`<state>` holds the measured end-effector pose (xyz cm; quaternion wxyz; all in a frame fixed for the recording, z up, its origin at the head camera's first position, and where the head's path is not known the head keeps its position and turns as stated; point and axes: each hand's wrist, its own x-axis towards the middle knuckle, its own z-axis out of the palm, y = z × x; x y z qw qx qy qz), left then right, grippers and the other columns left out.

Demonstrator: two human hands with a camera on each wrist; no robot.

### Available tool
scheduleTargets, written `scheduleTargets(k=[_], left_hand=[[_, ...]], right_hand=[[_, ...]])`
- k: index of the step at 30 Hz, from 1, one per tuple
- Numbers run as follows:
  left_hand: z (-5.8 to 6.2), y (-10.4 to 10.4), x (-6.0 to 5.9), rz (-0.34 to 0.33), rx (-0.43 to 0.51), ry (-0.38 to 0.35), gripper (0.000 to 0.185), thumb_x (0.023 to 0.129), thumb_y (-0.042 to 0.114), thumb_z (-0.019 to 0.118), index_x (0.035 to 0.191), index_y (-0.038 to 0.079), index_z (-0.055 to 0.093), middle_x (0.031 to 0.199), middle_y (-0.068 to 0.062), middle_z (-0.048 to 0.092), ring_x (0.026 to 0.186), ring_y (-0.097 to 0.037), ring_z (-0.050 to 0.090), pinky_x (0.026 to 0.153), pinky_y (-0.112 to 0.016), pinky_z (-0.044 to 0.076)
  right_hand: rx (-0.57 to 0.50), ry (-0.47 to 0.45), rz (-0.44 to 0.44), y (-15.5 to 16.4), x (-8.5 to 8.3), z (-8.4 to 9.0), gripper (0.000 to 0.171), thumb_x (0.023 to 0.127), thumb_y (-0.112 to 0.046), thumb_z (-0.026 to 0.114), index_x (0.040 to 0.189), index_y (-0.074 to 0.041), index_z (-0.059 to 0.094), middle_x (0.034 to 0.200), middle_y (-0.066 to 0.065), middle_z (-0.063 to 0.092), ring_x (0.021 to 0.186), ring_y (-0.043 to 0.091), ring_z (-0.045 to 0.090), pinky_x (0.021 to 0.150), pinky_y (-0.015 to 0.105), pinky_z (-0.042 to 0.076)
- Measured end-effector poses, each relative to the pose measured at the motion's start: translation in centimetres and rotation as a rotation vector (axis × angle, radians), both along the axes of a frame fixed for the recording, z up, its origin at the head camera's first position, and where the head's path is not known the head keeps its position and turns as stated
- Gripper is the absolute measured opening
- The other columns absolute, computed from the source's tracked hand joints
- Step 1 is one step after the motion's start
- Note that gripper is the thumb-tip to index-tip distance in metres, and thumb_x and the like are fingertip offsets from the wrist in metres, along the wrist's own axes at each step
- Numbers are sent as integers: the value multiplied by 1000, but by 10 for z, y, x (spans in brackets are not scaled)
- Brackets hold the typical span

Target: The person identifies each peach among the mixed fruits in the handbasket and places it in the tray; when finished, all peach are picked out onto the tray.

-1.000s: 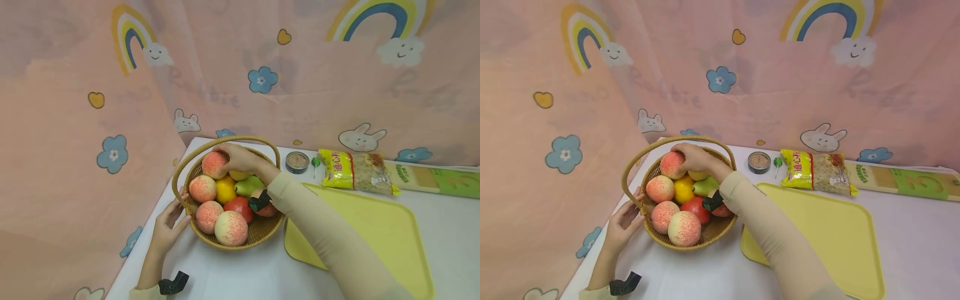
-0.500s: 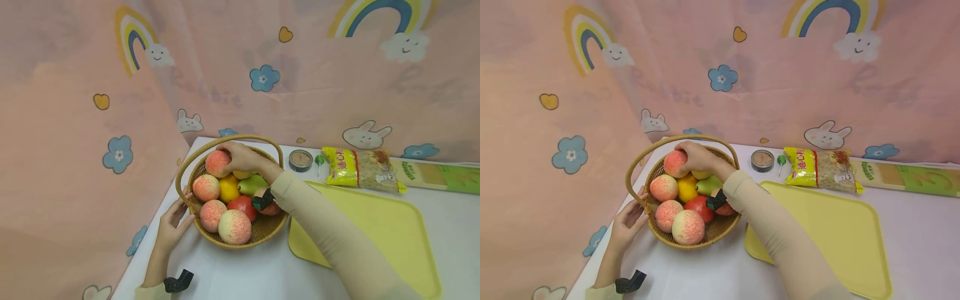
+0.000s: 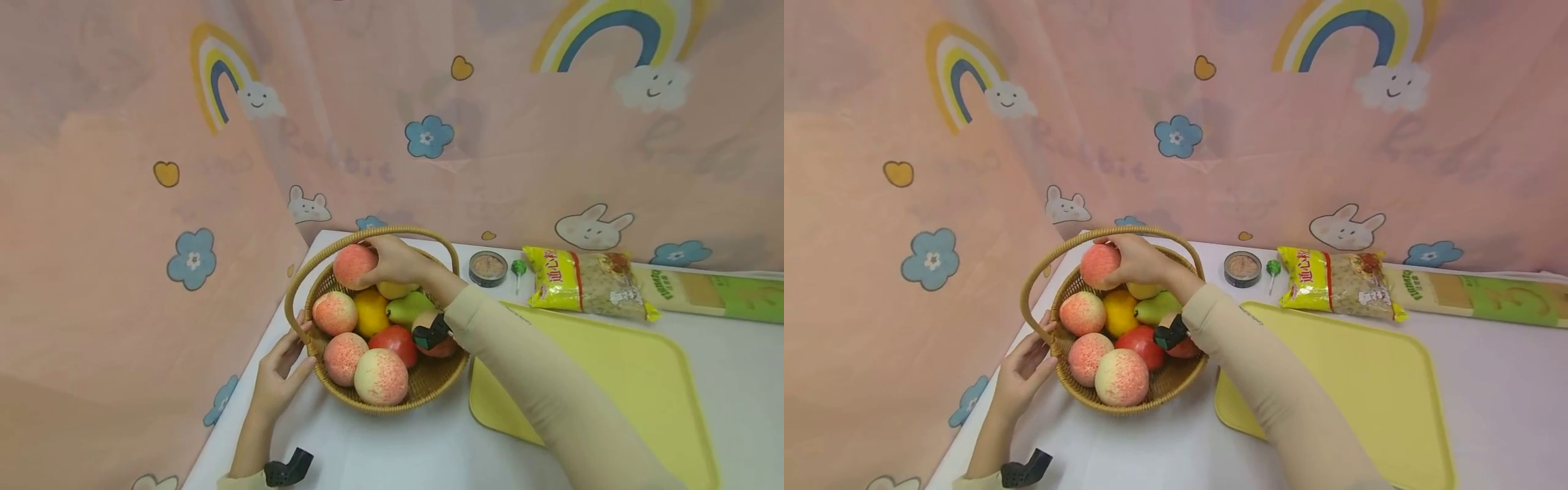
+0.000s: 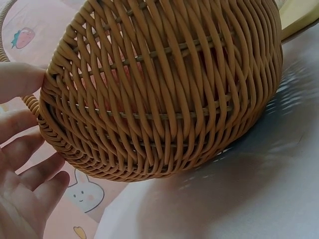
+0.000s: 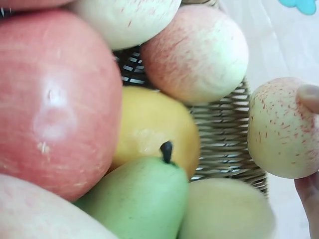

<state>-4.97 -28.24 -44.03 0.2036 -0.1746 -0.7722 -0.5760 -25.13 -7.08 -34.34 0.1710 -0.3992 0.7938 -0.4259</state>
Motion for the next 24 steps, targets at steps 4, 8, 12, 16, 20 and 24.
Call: scheduleTargets(k=[4, 8, 12, 16, 20, 24], left_hand=[[1, -1, 2, 2, -3, 4, 52, 80, -22, 56, 130, -17, 43, 146, -34, 29, 138, -13, 36, 110, -19, 34], [3, -1, 4, -1, 4, 14, 52, 79, -23, 55, 130, -18, 43, 146, -32, 31, 138, -13, 37, 110, -18, 34], [4, -1, 4, -7, 15, 17, 52, 79, -23, 54, 129, -19, 43, 146, -32, 31, 138, -14, 37, 110, -20, 34], [4, 0, 2, 0, 13, 3, 52, 79, -23, 55, 129, -18, 43, 146, -33, 30, 138, -13, 36, 109, -19, 35], [4, 1, 1, 2, 11, 9, 53, 78, -23, 55, 129, -18, 44, 146, -32, 31, 139, -14, 36, 109, -19, 35], [3, 3, -1, -9, 17, 30, 53, 78, -24, 55, 130, -18, 44, 147, -31, 31, 139, -14, 36, 109, -19, 35]], right_hand=[[0, -16, 17, 2, 7, 7, 60, 75, -23, 78, 128, -9, 53, 120, 7, 59, 100, 19, 60, 84, 31, 54], [24, 4, 24, 5, 16, 16, 60, 75, -25, 78, 128, -10, 53, 121, 5, 59, 100, 17, 60, 84, 29, 54], [15, 34, 49, 13, 25, 25, 63, 77, -24, 78, 133, -12, 51, 127, 3, 57, 106, 16, 58, 89, 28, 54], [-18, 87, 96, 27, 34, 32, 66, 77, -23, 78, 136, -14, 49, 133, 0, 53, 113, 14, 54, 95, 30, 50], [-63, 128, 131, 42, 44, 36, 66, 76, -23, 78, 135, -15, 50, 134, -2, 52, 116, 12, 51, 100, 31, 48], [-118, 135, 149, 59, 53, 37, 65, 75, -21, 79, 133, -14, 51, 136, -2, 51, 118, 13, 51, 97, 31, 50]])
